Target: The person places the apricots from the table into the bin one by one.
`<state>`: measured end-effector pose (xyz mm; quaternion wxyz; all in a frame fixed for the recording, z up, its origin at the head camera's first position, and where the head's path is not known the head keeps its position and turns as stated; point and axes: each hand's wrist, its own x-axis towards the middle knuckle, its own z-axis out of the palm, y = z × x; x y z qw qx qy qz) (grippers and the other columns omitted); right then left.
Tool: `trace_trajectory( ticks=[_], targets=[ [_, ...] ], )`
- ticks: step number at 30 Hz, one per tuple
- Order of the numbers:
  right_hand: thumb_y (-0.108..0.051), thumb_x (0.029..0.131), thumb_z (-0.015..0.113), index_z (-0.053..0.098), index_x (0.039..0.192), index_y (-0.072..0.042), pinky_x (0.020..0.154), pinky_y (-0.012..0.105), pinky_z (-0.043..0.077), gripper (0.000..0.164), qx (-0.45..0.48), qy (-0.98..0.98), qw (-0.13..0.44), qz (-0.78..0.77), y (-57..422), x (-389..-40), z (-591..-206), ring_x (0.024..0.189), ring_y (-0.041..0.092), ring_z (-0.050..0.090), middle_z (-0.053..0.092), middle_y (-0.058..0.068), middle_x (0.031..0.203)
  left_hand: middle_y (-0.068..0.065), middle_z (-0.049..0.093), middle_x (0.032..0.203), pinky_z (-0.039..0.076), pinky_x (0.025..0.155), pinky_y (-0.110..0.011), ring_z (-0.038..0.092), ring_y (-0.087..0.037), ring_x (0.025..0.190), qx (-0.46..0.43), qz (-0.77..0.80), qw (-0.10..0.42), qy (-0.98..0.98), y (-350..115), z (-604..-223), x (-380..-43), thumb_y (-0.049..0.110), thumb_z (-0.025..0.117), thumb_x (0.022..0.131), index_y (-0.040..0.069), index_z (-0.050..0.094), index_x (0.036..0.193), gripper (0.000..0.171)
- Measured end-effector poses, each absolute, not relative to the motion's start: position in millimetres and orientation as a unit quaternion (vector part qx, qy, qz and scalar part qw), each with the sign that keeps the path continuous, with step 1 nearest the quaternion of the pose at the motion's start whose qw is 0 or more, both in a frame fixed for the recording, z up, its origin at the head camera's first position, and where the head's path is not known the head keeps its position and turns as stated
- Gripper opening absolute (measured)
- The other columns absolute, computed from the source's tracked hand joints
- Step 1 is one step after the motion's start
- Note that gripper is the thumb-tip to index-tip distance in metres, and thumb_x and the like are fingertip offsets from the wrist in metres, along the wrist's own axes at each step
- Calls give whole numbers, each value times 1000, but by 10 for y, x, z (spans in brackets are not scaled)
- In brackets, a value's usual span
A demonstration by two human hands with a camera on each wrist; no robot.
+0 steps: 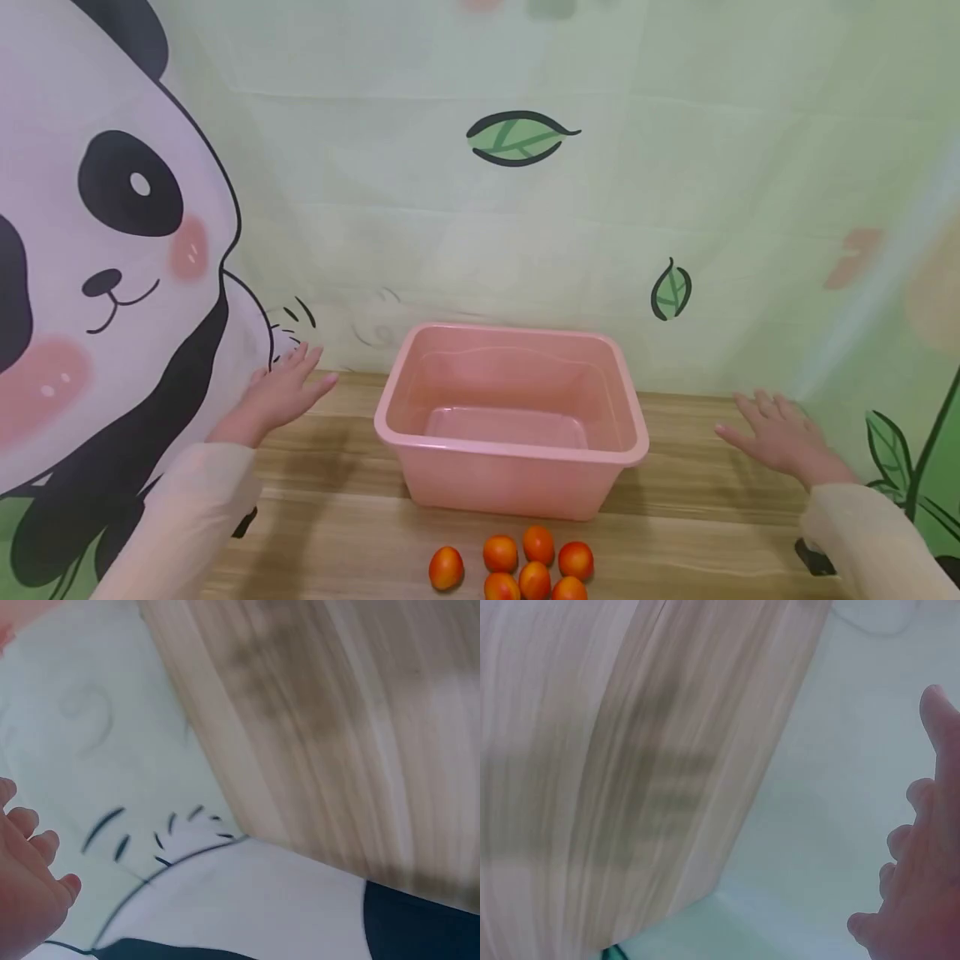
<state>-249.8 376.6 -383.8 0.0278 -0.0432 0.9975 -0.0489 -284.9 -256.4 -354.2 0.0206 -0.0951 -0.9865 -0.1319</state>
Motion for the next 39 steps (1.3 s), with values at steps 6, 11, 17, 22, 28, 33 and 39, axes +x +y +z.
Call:
trace_trajectory(
  ticks=[6, 11, 17, 22, 28, 33, 39],
  targets=[
    [-60, 84, 37, 26, 136, 4, 88, 68, 19, 82, -81, 996, -1, -22, 3662, -2454, -3735, 122, 53, 14, 18, 36, 136, -21, 10, 147, 10, 98, -64, 13, -41, 131, -121, -143, 20, -982, -2366, -3430, -2822, 56, 29, 89, 6, 17, 141, 73],
    [-56, 85, 40, 25, 136, 3, 86, 68, 24, 80, -99, 995, -22, -3, 3587, -2443, -3647, 121, 53, 17, 20, 35, 137, -18, 10, 148, 11, 99, -63, 13, -36, 133, -154, -148, 17, -977, -2213, -3356, -2796, 54, 29, 90, 8, 17, 142, 70],
    [-55, 85, 42, 19, 139, 1, 86, 70, 21, 81, -114, 992, -25, -55, 3449, -2373, -3459, 123, 54, 15, 17, 35, 139, -16, 10, 148, 11, 100, -61, 11, -34, 134, -203, -174, 16, -964, -2016, -3348, -2792, 40, 35, 93, 7, 18, 141, 60],
    [-56, 84, 42, 12, 142, -7, 84, 70, 23, 82, -131, 988, -21, -79, 3290, -2307, -3309, 127, 49, 12, 12, 29, 143, -13, 10, 148, 11, 101, -60, 13, -33, 134, -221, -161, 21, -962, -1883, -3375, -2789, 35, 38, 93, 9, 18, 141, 58],
    [-53, 85, 45, 9, 143, -12, 89, 69, 17, 80, -162, 980, -20, -116, 3087, -2226, -3199, 131, 45, 7, 7, 24, 146, -13, 15, 147, 11, 102, -58, 14, -33, 134, -231, -157, 11, -960, -1777, -3376, -2765, 31, 38, 93, 8, 23, 140, 54],
    [-50, 83, 50, 12, 143, -14, 93, 67, 17, 80, -195, 971, -35, -130, 2903, -2164, -3157, 132, 42, 7, 8, 20, 147, -14, 30, 142, 16, 102, -57, 21, -36, 131, -242, -139, 11, -960, -1739, -3375, -2761, 26, 38, 93, 6, 36, 135, 46],
    [-48, 81, 56, 19, 142, -12, 94, 64, 21, 80, -239, 961, -57, -126, 2690, -2092, -3122, 132, 40, 12, 16, 19, 146, -15, 37, 138, 25, 101, -52, 30, -37, 127, -243, -147, 12, -959, -1737, -3399, -2771, 21, 40, 92, 5, 43, 131, 42]
  ],
)
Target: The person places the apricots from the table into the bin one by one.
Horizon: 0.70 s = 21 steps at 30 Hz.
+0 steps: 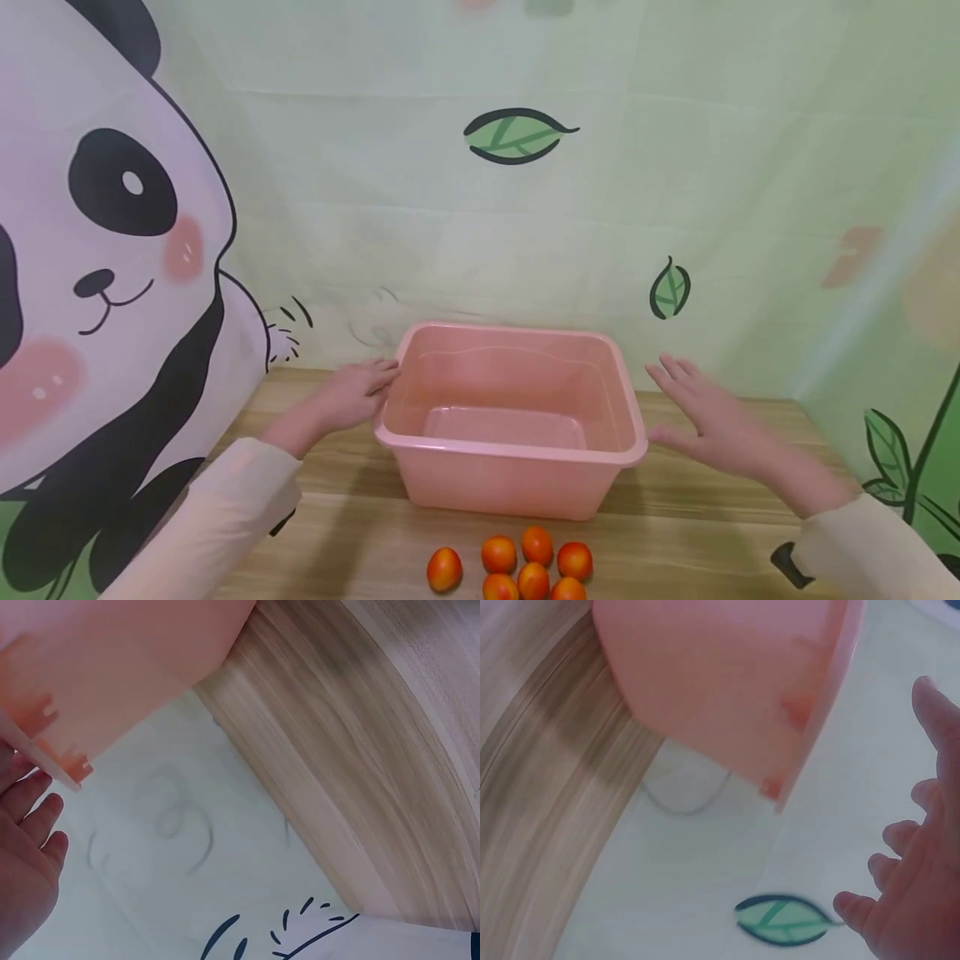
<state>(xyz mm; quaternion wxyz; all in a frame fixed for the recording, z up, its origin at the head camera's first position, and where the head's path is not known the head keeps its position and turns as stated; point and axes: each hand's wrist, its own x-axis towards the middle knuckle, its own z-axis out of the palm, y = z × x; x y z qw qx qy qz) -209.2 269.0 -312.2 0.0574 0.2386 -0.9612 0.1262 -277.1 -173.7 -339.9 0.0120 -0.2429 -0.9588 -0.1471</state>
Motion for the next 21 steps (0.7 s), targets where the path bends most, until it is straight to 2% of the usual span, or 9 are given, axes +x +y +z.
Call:
trace_trajectory(
  ticks=[7, 11, 13, 18, 21],
  targets=[
    [-51, 80, 55, 20, 142, -18, 96, 59, 27, 79, 283, -950, 81, 106, 2474, -1979, -3093, 131, 38, 19, 21, 14, 146, -10, 36, 140, 28, 100, -50, 31, -34, 127, -208, -184, -11, -961, -1738, -3434, -2806, 25, 43, 91, 10, 42, 132, 43],
    [-49, 79, 58, 23, 141, -19, 96, 54, 30, 77, 313, -938, 98, 107, 2377, -1915, -3096, 129, 36, 24, 25, 12, 145, -8, 35, 141, 27, 100, -52, 29, -34, 128, -191, -212, -32, -958, -1746, -3435, -2824, 25, 46, 91, 11, 42, 132, 44],
    [-45, 78, 61, 25, 140, -19, 96, 51, 32, 76, 330, -932, 108, 106, 2329, -1890, -3106, 129, 34, 27, 27, 11, 144, -9, 35, 141, 32, 97, -50, 30, -34, 128, -191, -217, -37, -957, -1747, -3427, -2831, 24, 46, 90, 11, 43, 131, 43],
    [-31, 73, 70, 36, 136, -16, 91, 45, 40, 74, 389, -901, 163, 98, 2226, -1833, -3137, 121, 31, 41, 38, 10, 139, -9, 37, 139, 39, 88, -43, 33, -33, 126, -195, -217, -40, -956, -1746, -3397, -2833, 22, 48, 89, 9, 45, 130, 42],
    [-37, 75, 67, 44, 131, -15, 86, 41, 44, 64, 432, -875, 200, 94, 2179, -1810, -3159, 114, 27, 48, 45, 8, 134, -9, 38, 139, 40, 84, -40, 40, -33, 122, -196, -214, -40, -956, -1751, -3387, -2835, 21, 49, 89, 9, 46, 129, 42]
  ],
)
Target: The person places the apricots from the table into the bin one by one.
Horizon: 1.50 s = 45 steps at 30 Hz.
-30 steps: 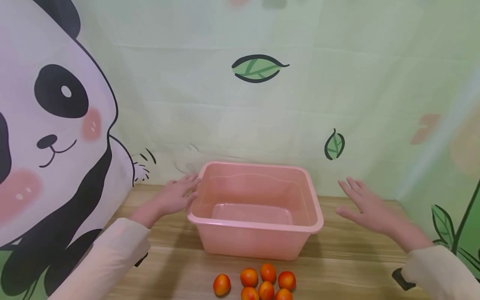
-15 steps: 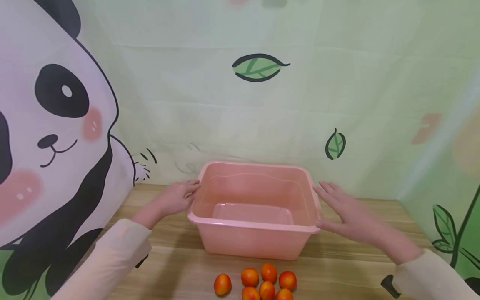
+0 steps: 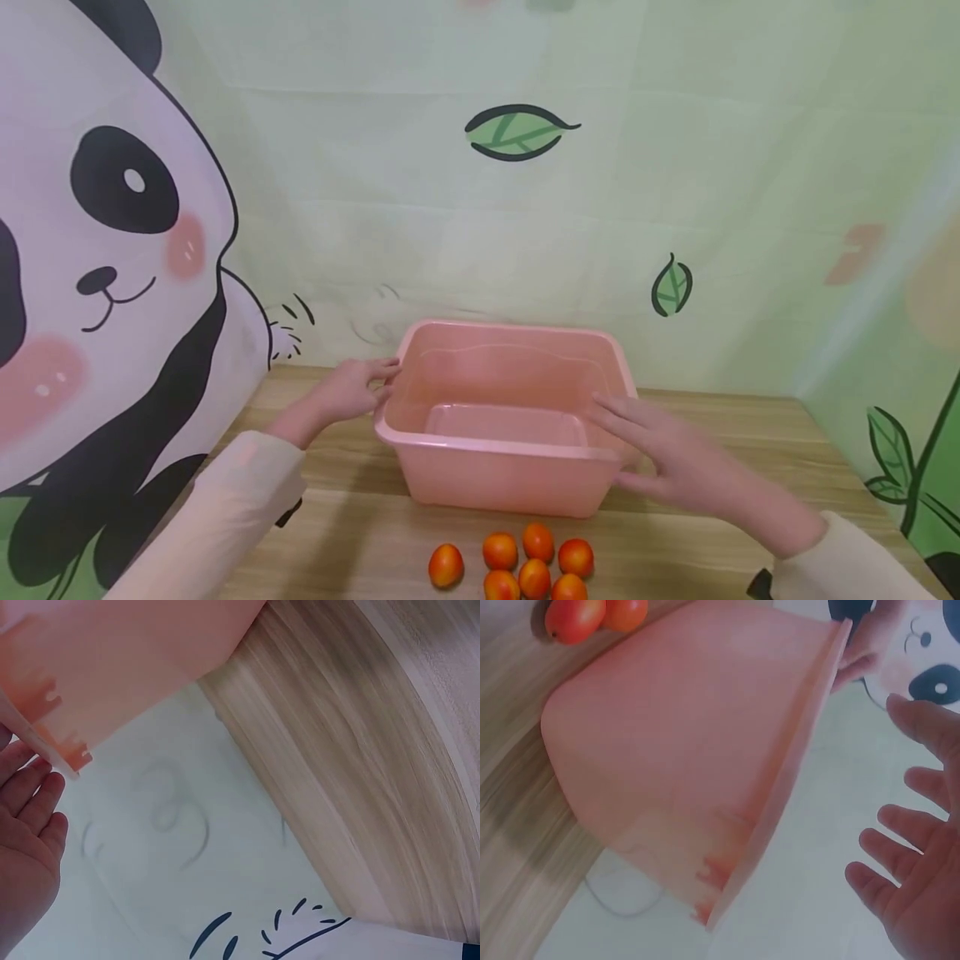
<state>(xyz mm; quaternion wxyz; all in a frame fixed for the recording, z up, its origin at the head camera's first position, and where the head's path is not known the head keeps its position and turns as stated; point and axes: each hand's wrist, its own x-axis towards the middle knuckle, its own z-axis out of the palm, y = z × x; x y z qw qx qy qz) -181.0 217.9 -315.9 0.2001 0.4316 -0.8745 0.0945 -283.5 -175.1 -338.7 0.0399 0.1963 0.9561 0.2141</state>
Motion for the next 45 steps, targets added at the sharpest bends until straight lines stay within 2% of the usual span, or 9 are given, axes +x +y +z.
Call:
trace_trajectory(
  ticks=[5, 10, 14, 18, 22, 28, 35, 41, 45],
  targets=[
    [-40, 78, 63, 55, 120, -16, 78, 38, 49, 50, 484, -837, 231, 110, 2091, -1778, -3222, 102, 22, 55, 57, 5, 119, -9, 37, 139, 39, 80, -38, 46, -29, 113, 193, 213, 44, 957, -1756, -3366, -2846, 21, 49, 89, 9, 46, 129, 42],
    [-20, 65, 75, 59, 113, -16, 73, 32, 50, 51, 502, -837, 195, 95, 2023, -1723, -3336, 92, 17, 58, 60, 2, 108, -9, 37, 139, 39, 79, -37, 47, -27, 108, 191, 213, 45, 957, -1757, -3362, -2857, 21, 49, 89, 9, 46, 129, 42],
    [-20, 64, 75, 61, 107, -16, 71, 28, 49, 45, 501, -847, 164, 65, 1999, -1695, -3469, 87, 13, 57, 61, -2, 101, -9, 37, 139, 39, 79, -37, 47, -26, 104, 193, 212, 44, 957, -1754, -3362, -2854, 20, 49, 89, 8, 46, 128, 42],
    [-20, 66, 73, 61, 108, -15, 73, 29, 49, 44, 497, -859, 114, 55, 2004, -1683, -3594, 89, 14, 56, 61, -1, 102, -9, 37, 139, 39, 79, -37, 47, -25, 102, 192, 214, 46, 957, -1753, -3366, -2852, 20, 50, 88, 8, 46, 129, 42],
    [-16, 67, 71, 60, 111, -17, 74, 28, 49, 45, 492, -866, 61, 62, 2000, -1700, -3718, 90, 13, 55, 59, -1, 104, -9, 37, 139, 39, 79, -37, 46, -27, 111, 191, 217, 47, 956, -1757, -3370, -2854, 20, 50, 89, 8, 46, 129, 42],
    [-12, 68, 70, 61, 107, -20, 71, 22, 46, 41, 489, -869, 2, 72, 1991, -1733, -3889, 81, 5, 50, 55, -7, 95, -9, 35, 140, 39, 78, -37, 45, -27, 111, 184, 227, 57, 955, -1753, -3370, -2850, 20, 50, 89, 9, 45, 130, 42],
    [-9, 68, 69, 64, 101, -21, 67, 19, 44, 36, 495, -865, -16, 84, 1980, -1780, -4065, 74, 3, 47, 54, -8, 90, -7, 35, 141, 40, 78, -36, 47, -25, 103, 176, 230, 59, 955, -1742, -3361, -2840, 21, 50, 89, 11, 44, 130, 43],
    [-9, 66, 68, 64, 102, -22, 70, 22, 45, 38, 497, -863, -30, 84, 1988, -1831, -4204, 80, 7, 51, 60, -7, 96, -9, 36, 140, 41, 75, -34, 52, -23, 80, 193, 222, 51, 954, -1741, -3357, -2832, 20, 50, 89, 8, 45, 129, 42],
    [-8, 65, 67, 64, 102, -22, 72, 23, 45, 40, 501, -860, -32, 86, 1992, -1865, -4285, 83, 8, 52, 62, -9, 98, -8, 35, 140, 40, 77, -35, 51, -26, 97, 188, 226, 55, 954, -1742, -3366, -2833, 21, 50, 89, 9, 45, 130, 43]
  ],
)
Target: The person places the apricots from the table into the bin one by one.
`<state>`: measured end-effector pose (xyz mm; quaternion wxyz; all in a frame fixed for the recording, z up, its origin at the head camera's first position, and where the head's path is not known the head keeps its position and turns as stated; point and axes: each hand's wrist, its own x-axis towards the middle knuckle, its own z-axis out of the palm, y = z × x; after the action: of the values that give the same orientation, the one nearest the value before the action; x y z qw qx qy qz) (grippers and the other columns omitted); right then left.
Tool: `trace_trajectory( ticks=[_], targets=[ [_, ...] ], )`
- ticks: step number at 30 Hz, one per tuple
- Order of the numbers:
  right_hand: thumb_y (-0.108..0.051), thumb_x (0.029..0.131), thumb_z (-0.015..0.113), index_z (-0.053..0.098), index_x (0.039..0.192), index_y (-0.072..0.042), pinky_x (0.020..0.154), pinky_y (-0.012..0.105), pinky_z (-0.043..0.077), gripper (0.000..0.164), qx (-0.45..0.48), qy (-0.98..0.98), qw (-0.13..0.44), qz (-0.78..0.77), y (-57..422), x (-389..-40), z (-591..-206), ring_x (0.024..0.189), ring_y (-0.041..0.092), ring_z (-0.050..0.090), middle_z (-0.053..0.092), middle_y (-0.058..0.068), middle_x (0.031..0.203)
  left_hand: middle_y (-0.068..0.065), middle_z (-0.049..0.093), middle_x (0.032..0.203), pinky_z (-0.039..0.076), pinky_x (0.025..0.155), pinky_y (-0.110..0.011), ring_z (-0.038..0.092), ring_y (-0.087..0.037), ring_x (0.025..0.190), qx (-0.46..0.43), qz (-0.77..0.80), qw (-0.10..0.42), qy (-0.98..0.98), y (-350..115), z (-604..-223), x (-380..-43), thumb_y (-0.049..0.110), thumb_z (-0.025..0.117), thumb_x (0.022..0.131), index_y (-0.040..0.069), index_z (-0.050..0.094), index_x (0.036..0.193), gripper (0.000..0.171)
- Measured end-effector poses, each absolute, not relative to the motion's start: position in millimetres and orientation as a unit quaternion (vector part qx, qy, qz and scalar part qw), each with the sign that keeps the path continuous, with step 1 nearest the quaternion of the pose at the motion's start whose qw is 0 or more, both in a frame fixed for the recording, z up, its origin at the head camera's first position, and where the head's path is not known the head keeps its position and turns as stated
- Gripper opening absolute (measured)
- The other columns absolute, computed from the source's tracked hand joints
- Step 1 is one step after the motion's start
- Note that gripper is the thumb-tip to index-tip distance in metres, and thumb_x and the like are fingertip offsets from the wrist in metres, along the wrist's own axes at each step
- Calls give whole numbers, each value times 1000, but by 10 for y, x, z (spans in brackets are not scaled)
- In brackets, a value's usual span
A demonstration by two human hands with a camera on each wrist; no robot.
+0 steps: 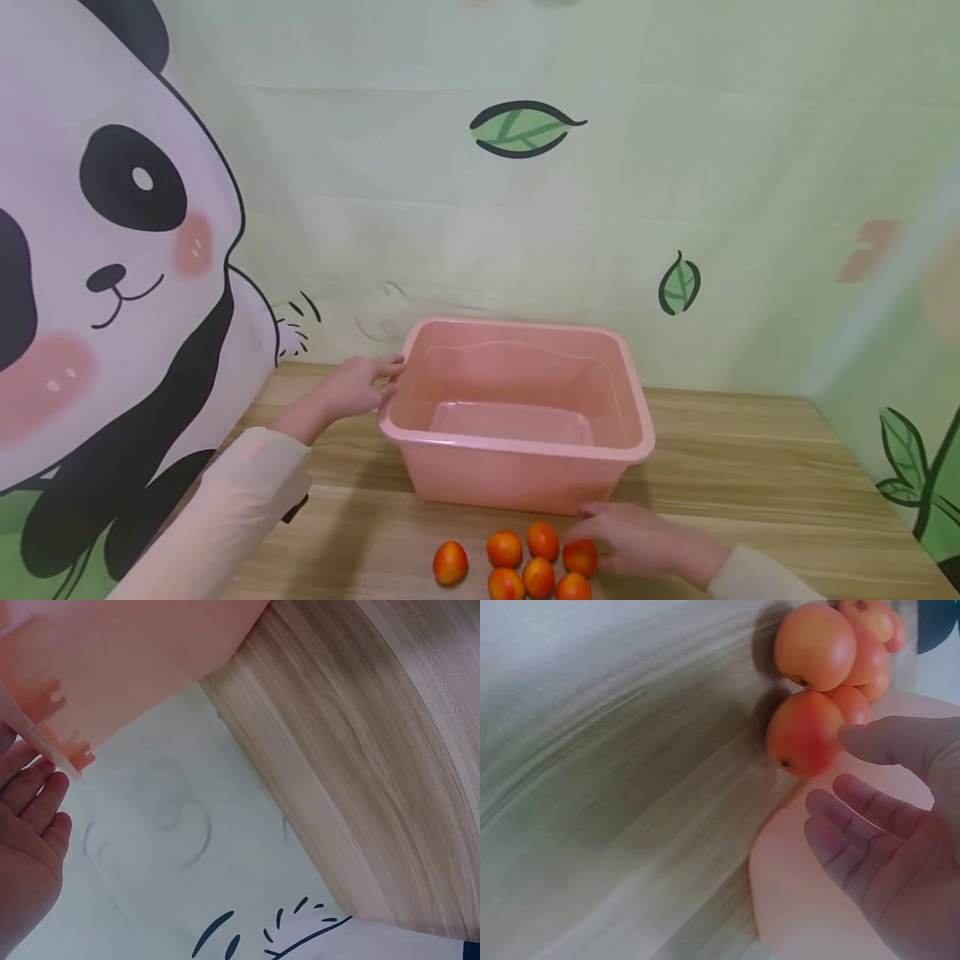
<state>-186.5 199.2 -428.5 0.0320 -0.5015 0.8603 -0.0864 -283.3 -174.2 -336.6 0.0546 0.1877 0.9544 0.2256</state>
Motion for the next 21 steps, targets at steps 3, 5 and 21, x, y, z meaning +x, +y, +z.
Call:
trace_trajectory(
  ticks=[3, 5, 21],
  targets=[
    [-9, 65, 68, 64, 101, -22, 71, 23, 44, 39, -501, 860, 31, -86, 1991, -1881, -4339, 82, 7, 52, 62, -9, 97, -7, 34, 141, 40, 79, -36, 46, -28, 111, 185, 229, 58, 954, -1741, -3376, -2839, 21, 49, 89, 9, 44, 130, 43],
    [-10, 65, 68, 64, 100, -23, 70, 22, 44, 37, -498, 862, 34, -88, 1986, -1884, -4366, 80, 6, 51, 61, -8, 95, -6, 34, 141, 40, 80, -36, 46, -27, 110, 183, 231, 60, 954, -1739, -3384, -2843, 21, 49, 89, 10, 44, 130, 43],
    [-14, 72, 67, 62, 95, -20, 65, 17, 42, 24, -451, 885, 77, -86, 1922, -1889, -4445, 69, 3, 44, 50, -9, 86, -6, 34, 141, 40, 80, -35, 49, -22, 96, 181, 228, 62, 955, -1736, -3382, -2849, 21, 49, 89, 10, 44, 130, 43]
  ],
)
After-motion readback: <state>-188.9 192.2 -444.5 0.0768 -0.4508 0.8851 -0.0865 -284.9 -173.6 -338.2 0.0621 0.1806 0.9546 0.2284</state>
